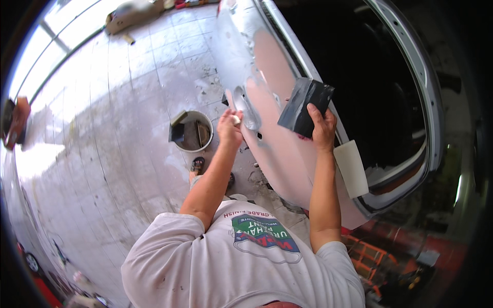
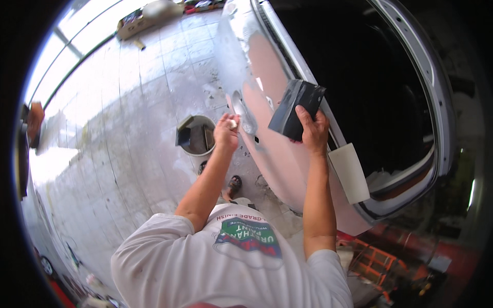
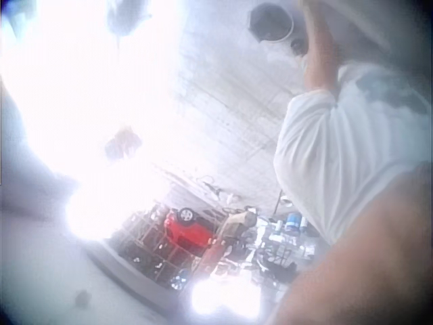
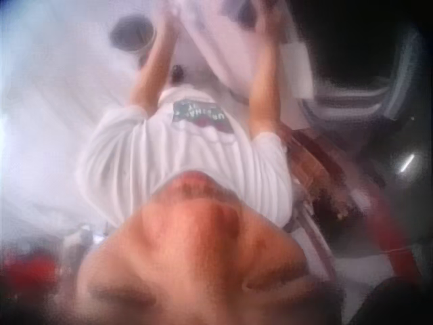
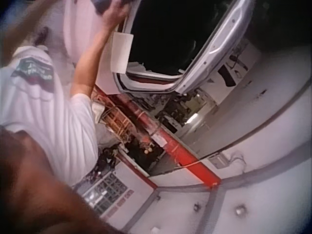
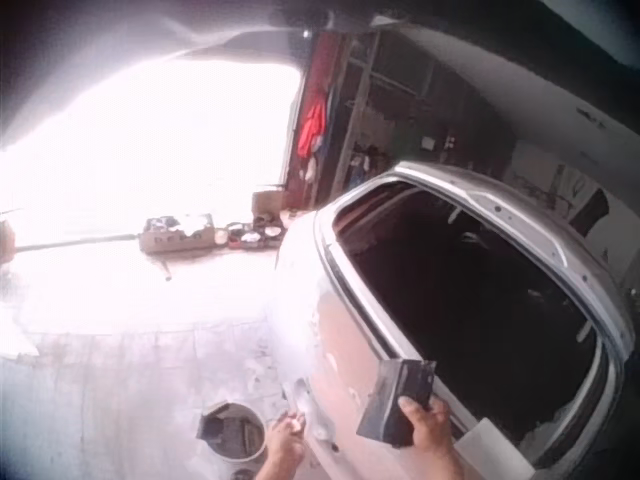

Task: The person sands the rear trunk lid of a white car using a sanding block and wipes the surface with a pink cloth. The person works on the trunk lid's edges and flat areas, alternating between sanding and wiping to remove dust.

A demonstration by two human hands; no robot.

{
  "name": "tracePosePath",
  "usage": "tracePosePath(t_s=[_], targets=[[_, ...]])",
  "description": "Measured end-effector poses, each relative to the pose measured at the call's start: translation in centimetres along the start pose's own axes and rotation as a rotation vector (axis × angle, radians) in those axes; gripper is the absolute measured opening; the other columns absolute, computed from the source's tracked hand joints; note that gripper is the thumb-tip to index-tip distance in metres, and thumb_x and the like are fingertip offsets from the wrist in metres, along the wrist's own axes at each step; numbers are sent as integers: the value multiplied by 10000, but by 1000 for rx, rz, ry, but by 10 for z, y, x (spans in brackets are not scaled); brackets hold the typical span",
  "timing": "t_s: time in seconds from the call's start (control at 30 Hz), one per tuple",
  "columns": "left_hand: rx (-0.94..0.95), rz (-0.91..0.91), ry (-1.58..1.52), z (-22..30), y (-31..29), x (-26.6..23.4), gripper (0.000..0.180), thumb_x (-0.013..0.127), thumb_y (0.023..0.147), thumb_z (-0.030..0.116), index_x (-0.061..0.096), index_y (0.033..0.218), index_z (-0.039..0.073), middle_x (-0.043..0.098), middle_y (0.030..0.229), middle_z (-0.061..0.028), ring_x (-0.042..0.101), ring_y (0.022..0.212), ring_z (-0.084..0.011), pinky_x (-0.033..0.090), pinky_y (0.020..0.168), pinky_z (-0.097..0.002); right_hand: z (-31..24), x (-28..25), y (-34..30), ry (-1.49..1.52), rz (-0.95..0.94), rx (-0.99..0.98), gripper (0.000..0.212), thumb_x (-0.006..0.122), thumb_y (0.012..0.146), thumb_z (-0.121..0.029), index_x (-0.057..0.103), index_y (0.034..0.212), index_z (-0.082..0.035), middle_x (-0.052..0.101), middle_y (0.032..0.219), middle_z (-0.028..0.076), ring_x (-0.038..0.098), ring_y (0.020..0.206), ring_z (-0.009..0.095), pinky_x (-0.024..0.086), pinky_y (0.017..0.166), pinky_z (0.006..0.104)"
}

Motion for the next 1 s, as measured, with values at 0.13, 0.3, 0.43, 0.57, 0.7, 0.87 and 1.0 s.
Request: tracePosePath(t_s=[0.13, 0.3, 0.43, 0.57, 0.7, 0.87, 1.0], targets=[[252, -188, 288, 85, 29, 128, 342, 562, 1071, 126, 601, 1382, -11, 664, 1244, -132, 656, 1123, -262, 522, 1056, -427, -3, -8, -81, 119, 73, 154, 318, 763, 1022, -301, 787, 1168, -19, 774, 1007, 10, 673, 907, 101, 541, 833, 285], [653, -585, 718, 100, 40, 326, 661, 594, 1095, 401, 450, 1612, 14, 546, 1581, -181, 482, 1484, -300, 344, 1235, -426, 15, 8, -149, 67, 41, 377, 342, 770, 1024, -311, 773, 1192, -13, 777, 1044, 10, 668, 919, 87, 539, 839, 273], [571, -716, 1257, 30, 20, 379, 980, 335, 1076, 739, 141, 1716, 22, 222, 1752, -279, 185, 1631, -455, 170, 1318, -485, -11, 24, -164, 186, 246, 296, 325, 746, 1044, -291, 763, 1202, -7, 772, 1082, 14, 684, 965, 99, 544, 867, 268], [385, -799, 730, 51, -1, 356, 846, 524, 1105, 559, 263, 1695, 12, 464, 1635, -241, 487, 1465, -357, 356, 1224, -395, -7, 41, -184, 514, 430, 326, 408, 715, 1063, -311, 684, 1339, -12, 737, 1221, 45, 695, 1068, 142, 566, 939, 308], [479, -876, 938, 70, -8, 288, 742, 608, 1099, 453, 394, 1637, -11, 550, 1553, -229, 584, 1355, -295, 437, 1161, -395, 9, 63, -179, 721, 419, 288, 449, 714, 1062, -300, 636, 1403, -19, 707, 1307, 54, 685, 1148, 165, 554, 1014, 332], [-582, -1316, 869, 50, -129, 190, 553, 756, 1017, 377, 656, 1401, -8, 695, 1349, -145, 635, 1256, -217, 500, 1104, -417, 20, 82, -158, 585, 363, 279, 388, 717, 1064, -297, 700, 1334, -20, 737, 1224, 28, 663, 1117, 127, 523, 1024, 306], [-905, -1226, 877, 39, -132, 131, 506, 781, 977, 188, 632, 1419, -9, 738, 1292, -121, 711, 1175, -231, 539, 1075, -384, 35, 92, -142, 344, 171, 392, 426, 719, 1058, -388, 748, 1254, -11, 753, 1117, 24, 665, 1014, 121, 537, 929, 294]])
Point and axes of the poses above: each hand's wrist, its own y-axis towards the middle knuckle, its own x-axis out of the palm, z = x × y, the point moved 7 cm from there along y, towards the middle knuckle
